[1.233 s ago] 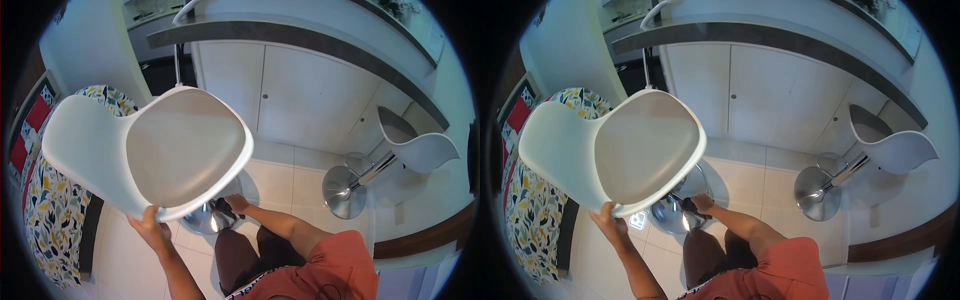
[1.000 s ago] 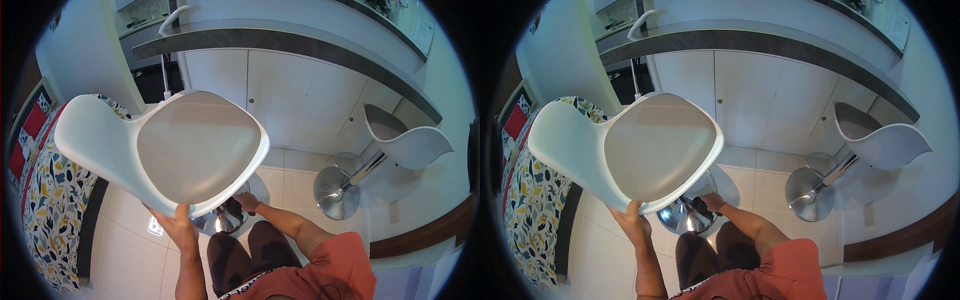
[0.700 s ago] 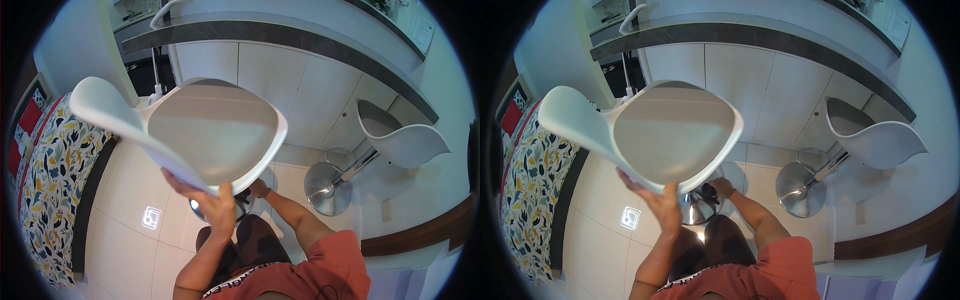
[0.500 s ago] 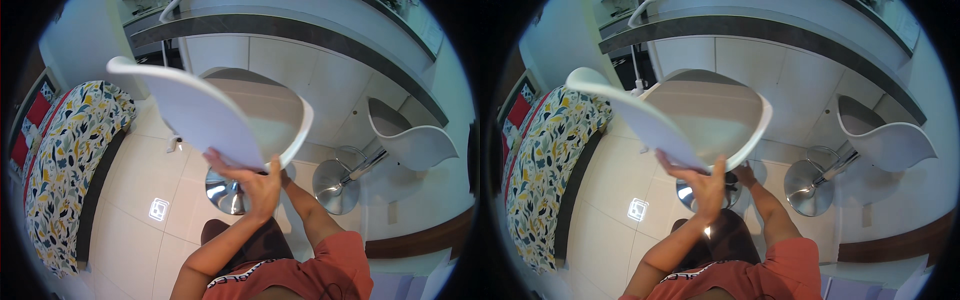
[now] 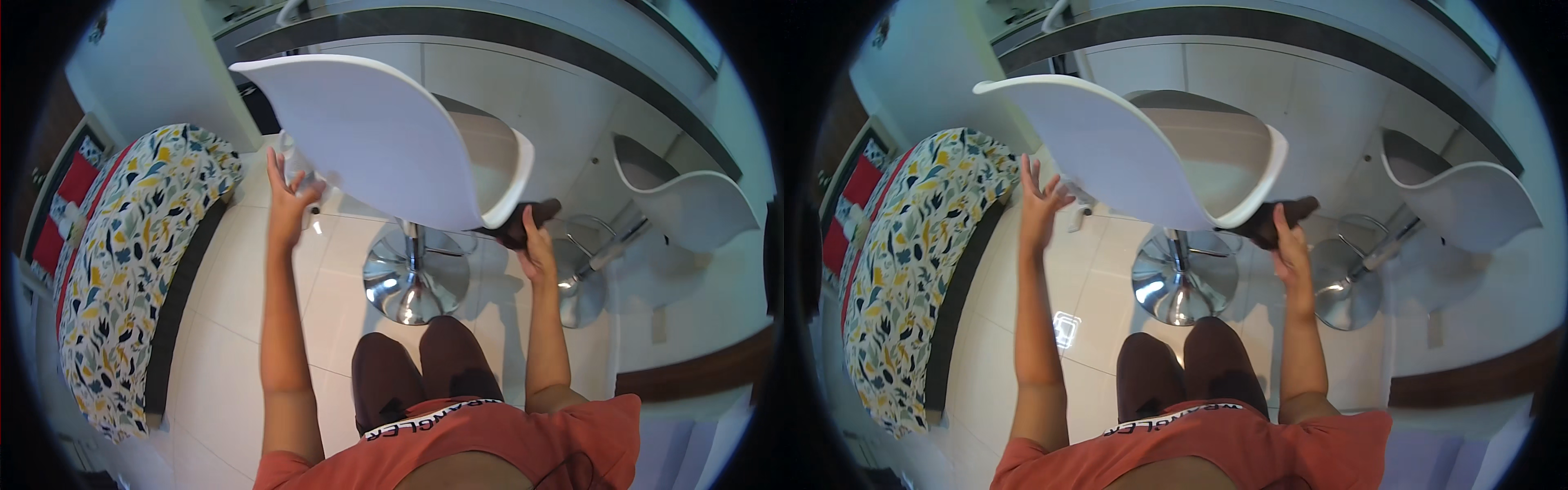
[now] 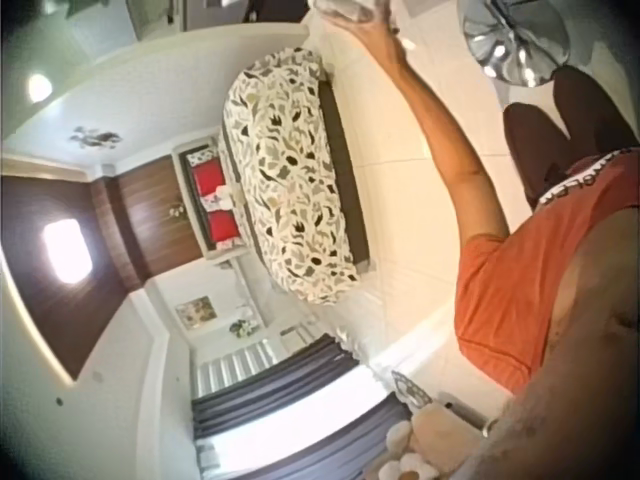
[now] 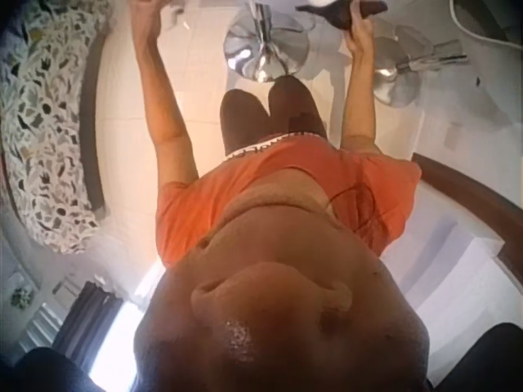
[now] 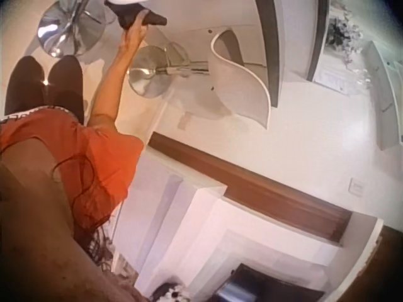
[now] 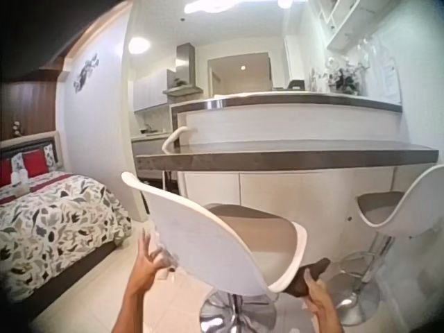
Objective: The person cleans a set of drawers and stools using a cloth. The person wipes the inside and outside of drawers after removing baskets and boxes, then wipes the surfaces and bases of several stools and a cabinet door.
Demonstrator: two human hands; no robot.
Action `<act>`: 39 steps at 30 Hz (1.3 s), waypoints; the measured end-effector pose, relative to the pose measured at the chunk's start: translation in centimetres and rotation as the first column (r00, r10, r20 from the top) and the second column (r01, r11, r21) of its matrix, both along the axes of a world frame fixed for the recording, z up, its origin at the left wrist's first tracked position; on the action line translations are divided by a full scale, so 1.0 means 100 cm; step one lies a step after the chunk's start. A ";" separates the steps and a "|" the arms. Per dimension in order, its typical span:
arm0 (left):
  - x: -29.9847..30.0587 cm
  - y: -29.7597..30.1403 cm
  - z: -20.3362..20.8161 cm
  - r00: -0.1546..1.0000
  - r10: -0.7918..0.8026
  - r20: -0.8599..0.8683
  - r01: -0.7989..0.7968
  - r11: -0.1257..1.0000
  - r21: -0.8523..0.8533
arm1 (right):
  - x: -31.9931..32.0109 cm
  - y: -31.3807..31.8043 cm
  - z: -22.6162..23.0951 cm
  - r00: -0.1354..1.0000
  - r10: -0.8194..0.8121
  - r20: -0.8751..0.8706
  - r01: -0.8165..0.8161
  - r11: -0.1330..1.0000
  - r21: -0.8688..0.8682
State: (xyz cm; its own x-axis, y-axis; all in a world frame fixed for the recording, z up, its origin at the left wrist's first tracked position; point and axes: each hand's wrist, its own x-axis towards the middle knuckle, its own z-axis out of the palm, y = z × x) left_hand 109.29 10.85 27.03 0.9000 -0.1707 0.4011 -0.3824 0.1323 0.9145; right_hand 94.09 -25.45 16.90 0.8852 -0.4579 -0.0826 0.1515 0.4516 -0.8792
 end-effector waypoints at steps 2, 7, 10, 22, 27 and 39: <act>0.020 -0.011 0.015 0.993 -0.102 0.060 0.099 0.993 0.059 | 0.002 0.031 0.048 0.982 0.074 0.172 -0.094 0.989 0.114; 0.023 -0.032 0.020 0.984 -0.160 0.075 0.160 0.987 0.013 | 0.040 0.020 0.082 0.980 -0.134 0.145 0.119 0.987 0.110; 0.018 -0.046 0.022 0.999 -0.018 -0.049 0.023 0.995 0.100 | 0.056 -0.007 0.080 0.977 -0.138 0.164 0.121 0.986 0.111; 0.014 -0.106 0.027 0.996 -0.055 0.064 0.048 0.993 0.106 | 0.071 -0.097 0.083 0.980 -0.182 0.079 0.182 0.983 0.007; 0.023 -0.147 0.002 0.975 0.094 0.201 -0.131 0.975 0.182 | 0.078 -0.149 0.086 0.974 -0.198 0.110 0.203 0.979 -0.030; 0.044 -0.168 0.001 0.942 0.107 0.317 -0.194 0.947 0.257 | 0.023 -0.125 0.091 0.652 -0.689 0.316 0.758 0.598 -0.261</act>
State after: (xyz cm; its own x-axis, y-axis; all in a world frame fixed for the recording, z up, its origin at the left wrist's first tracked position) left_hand 113.74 -5.96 27.08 0.7718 -0.1873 0.6077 -0.6355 -0.1934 0.7475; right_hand 96.35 -38.00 25.96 0.2313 -0.9175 0.3236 0.4495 -0.1943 -0.8719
